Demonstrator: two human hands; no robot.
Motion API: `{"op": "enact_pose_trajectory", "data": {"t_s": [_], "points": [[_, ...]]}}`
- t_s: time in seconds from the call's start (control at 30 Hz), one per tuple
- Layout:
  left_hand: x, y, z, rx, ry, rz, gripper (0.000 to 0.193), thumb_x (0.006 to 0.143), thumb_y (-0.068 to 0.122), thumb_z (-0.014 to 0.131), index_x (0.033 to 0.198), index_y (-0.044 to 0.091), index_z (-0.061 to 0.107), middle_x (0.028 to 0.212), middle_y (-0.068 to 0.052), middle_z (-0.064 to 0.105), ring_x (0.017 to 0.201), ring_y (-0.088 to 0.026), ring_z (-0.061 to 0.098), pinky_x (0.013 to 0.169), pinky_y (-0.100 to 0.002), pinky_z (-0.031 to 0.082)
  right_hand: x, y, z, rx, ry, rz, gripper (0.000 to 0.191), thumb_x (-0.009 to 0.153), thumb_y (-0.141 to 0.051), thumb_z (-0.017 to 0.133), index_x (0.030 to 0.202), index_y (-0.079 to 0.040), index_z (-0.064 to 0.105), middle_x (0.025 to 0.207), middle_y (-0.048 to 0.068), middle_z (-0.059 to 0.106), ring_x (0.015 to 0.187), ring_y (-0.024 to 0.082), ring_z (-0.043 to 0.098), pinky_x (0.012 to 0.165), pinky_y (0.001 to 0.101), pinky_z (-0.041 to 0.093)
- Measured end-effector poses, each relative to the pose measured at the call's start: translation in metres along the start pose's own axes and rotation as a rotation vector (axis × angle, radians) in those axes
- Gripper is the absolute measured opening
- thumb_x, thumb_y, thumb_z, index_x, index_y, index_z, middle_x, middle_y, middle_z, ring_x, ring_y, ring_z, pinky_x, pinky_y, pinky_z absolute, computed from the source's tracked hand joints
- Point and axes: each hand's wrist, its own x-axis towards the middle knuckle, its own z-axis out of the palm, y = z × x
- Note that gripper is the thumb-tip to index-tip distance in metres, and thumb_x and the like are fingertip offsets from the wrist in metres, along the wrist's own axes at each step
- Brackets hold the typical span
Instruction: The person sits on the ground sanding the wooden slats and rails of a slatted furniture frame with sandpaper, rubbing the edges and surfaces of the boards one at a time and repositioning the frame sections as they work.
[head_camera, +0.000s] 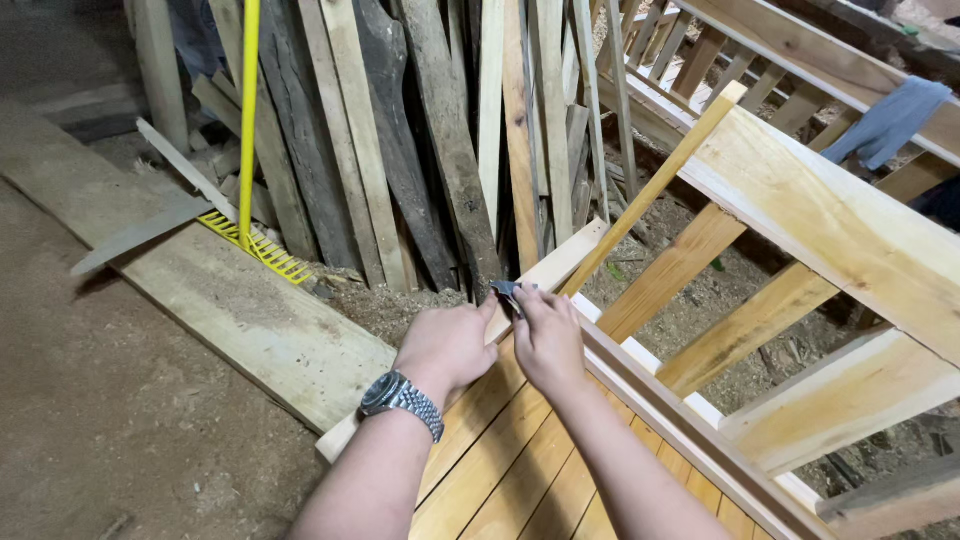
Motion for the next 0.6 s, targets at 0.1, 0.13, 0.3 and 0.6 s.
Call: {"op": "enact_pose_trajectory", "data": {"t_s": [0.1, 0.13, 0.3, 0.6], "points": [[0.002, 0.0, -0.001, -0.004, 0.01, -0.004, 0.077, 0.091, 0.039, 0.064, 0.156, 0.008, 0.037, 0.101, -0.013, 0.074, 0.094, -0.031, 0.072, 0.086, -0.043, 0.058, 0.006, -0.005, -0.005, -0.045, -0.008, -0.066, 0.037, 0.09, -0.016, 0.059, 0.125, -0.007, 0.069, 0.128, 0.016, 0.071, 0.118, 0.036, 0.061, 0.112, 0.0567, 0.035], [0.002, 0.0, -0.001, -0.003, 0.021, -0.014, 0.076, 0.09, 0.038, 0.064, 0.155, 0.007, 0.039, 0.1, -0.013, 0.074, 0.093, -0.031, 0.073, 0.085, -0.043, 0.058, 0.018, -0.003, -0.005, -0.053, -0.026, -0.06, 0.035, 0.092, -0.016, 0.059, 0.125, -0.007, 0.07, 0.129, 0.016, 0.071, 0.117, 0.035, 0.061, 0.112, 0.0578, 0.034], [0.003, -0.002, 0.005, 0.06, 0.148, 0.002, 0.069, 0.084, 0.04, 0.07, 0.142, 0.005, 0.055, 0.092, -0.013, 0.075, 0.087, -0.03, 0.074, 0.09, -0.045, 0.055, 0.046, -0.006, 0.006, -0.082, -0.108, 0.134, 0.038, 0.095, -0.019, 0.059, 0.132, -0.011, 0.068, 0.121, 0.016, 0.071, 0.12, 0.036, 0.059, 0.117, 0.0527, 0.036], [0.006, -0.005, 0.013, 0.001, 0.202, -0.072, 0.045, 0.089, 0.051, 0.068, 0.108, 0.011, 0.072, 0.099, -0.014, 0.075, 0.095, -0.031, 0.072, 0.098, -0.047, 0.052, 0.001, -0.025, 0.003, -0.038, -0.036, -0.02, 0.038, 0.09, -0.016, 0.059, 0.126, -0.01, 0.07, 0.128, 0.016, 0.07, 0.119, 0.036, 0.06, 0.11, 0.0562, 0.033]]}}
